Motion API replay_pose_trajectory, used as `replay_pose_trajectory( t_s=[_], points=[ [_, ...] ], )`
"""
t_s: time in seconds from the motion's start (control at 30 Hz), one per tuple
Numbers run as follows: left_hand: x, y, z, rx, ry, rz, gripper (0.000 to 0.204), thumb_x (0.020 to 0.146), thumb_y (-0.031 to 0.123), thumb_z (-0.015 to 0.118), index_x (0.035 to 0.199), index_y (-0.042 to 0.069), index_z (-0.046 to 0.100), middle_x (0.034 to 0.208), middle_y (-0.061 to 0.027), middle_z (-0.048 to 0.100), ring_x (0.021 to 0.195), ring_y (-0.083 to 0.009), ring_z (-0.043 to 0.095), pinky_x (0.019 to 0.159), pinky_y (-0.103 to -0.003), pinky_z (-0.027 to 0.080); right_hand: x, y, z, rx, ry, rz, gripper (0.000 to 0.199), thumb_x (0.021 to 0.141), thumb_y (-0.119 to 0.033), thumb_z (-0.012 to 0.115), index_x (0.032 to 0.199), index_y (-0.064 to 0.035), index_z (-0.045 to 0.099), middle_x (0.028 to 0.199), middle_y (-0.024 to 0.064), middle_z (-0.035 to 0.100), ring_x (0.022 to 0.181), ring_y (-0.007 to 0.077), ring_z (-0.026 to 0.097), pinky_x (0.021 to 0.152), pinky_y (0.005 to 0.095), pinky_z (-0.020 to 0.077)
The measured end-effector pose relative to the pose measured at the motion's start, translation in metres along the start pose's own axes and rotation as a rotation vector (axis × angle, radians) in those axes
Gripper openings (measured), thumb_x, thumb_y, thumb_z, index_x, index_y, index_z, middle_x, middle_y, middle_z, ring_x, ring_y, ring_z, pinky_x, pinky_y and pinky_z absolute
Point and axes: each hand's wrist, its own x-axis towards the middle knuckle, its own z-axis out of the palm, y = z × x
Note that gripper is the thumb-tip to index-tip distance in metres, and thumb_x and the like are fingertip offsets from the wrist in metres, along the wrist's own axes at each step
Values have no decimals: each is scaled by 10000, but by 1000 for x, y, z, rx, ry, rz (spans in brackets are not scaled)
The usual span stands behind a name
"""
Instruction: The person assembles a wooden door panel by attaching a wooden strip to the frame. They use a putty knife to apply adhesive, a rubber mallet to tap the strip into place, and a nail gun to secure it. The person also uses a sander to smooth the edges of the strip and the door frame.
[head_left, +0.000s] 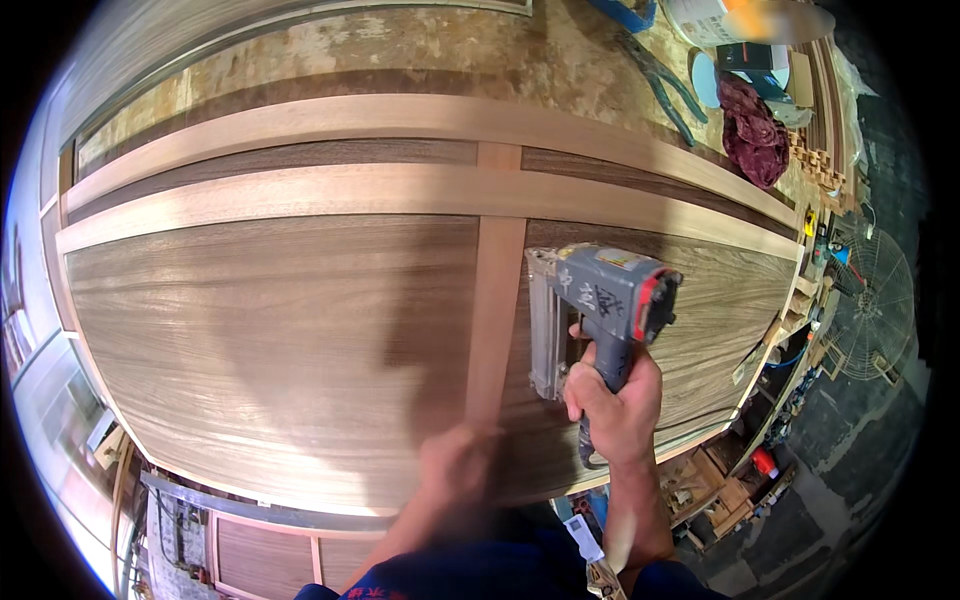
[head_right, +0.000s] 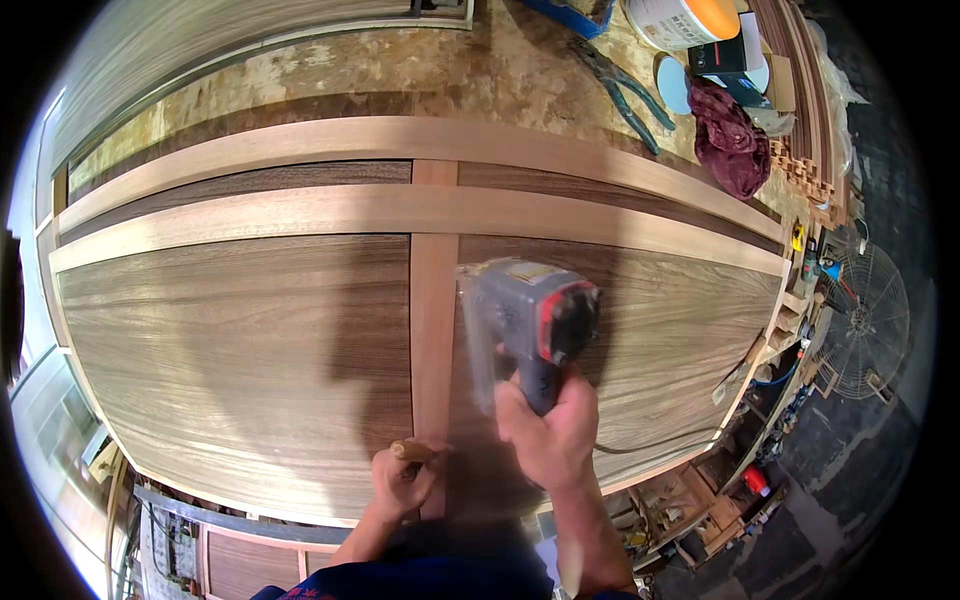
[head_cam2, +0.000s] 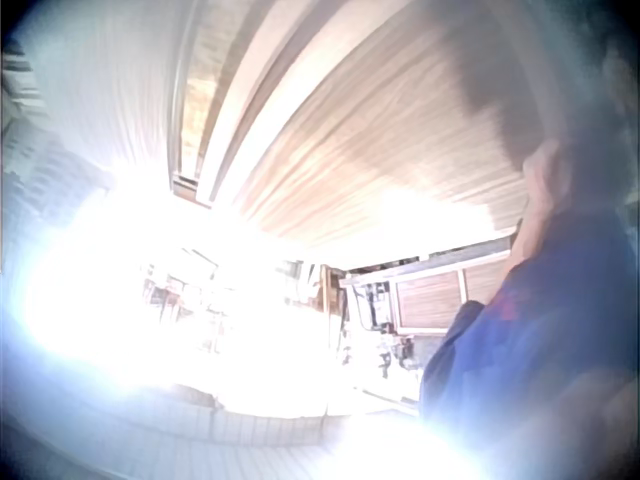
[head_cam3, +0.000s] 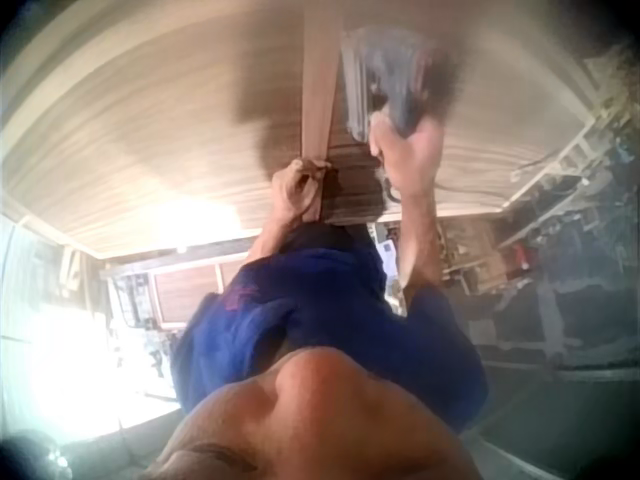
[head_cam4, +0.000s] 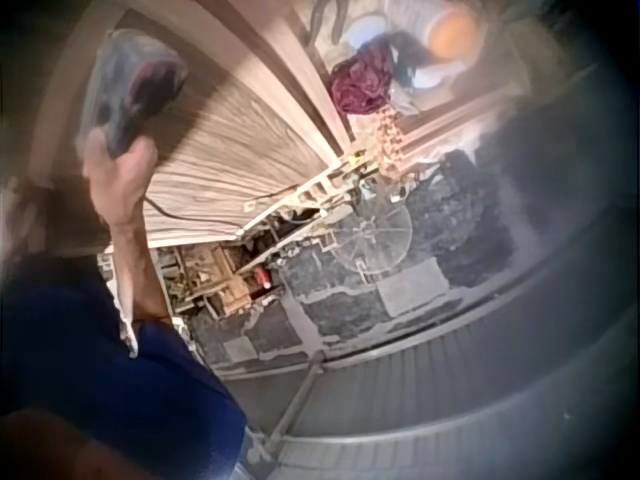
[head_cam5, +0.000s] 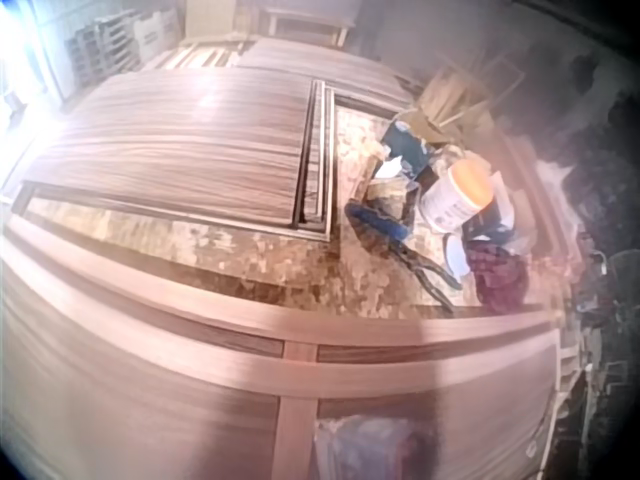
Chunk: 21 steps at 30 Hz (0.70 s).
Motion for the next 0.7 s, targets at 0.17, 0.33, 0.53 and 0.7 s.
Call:
replay_pose_trajectory(
  t_s=[0.17,0.33,0.53,0.7],
  points=[
    [-12,1,6,-18,155,-57,169,870,7,768,1025,72,751,989,-111,776,914,-259,755,828,-382,604,-42,9,-23,-8,29,-53,347,944,-8,623,1273,98,588,723,6,532,558,93,530,525,261,446],
    [-12,-11,0,-202,514,-163,108,964,77,785,1036,8,742,920,-27,745,784,-98,676,697,-255,550,-118,39,-87,-30,70,48,336,938,47,627,1273,33,641,780,-22,553,588,69,540,547,248,461],
    [-67,-6,40,-70,660,19,154,968,73,798,1057,-41,749,864,-41,749,730,-89,670,661,-256,557,-197,123,-171,-18,59,47,294,950,17,600,1242,54,606,753,0,511,539,88,516,518,249,434],
    [-102,-29,84,87,750,-154,147,938,84,825,950,-43,752,839,-57,746,772,-115,674,727,-269,551,-268,192,-244,-80,1,93,249,943,25,614,1191,26,634,724,-16,533,550,79,535,522,249,435]
  ],
)
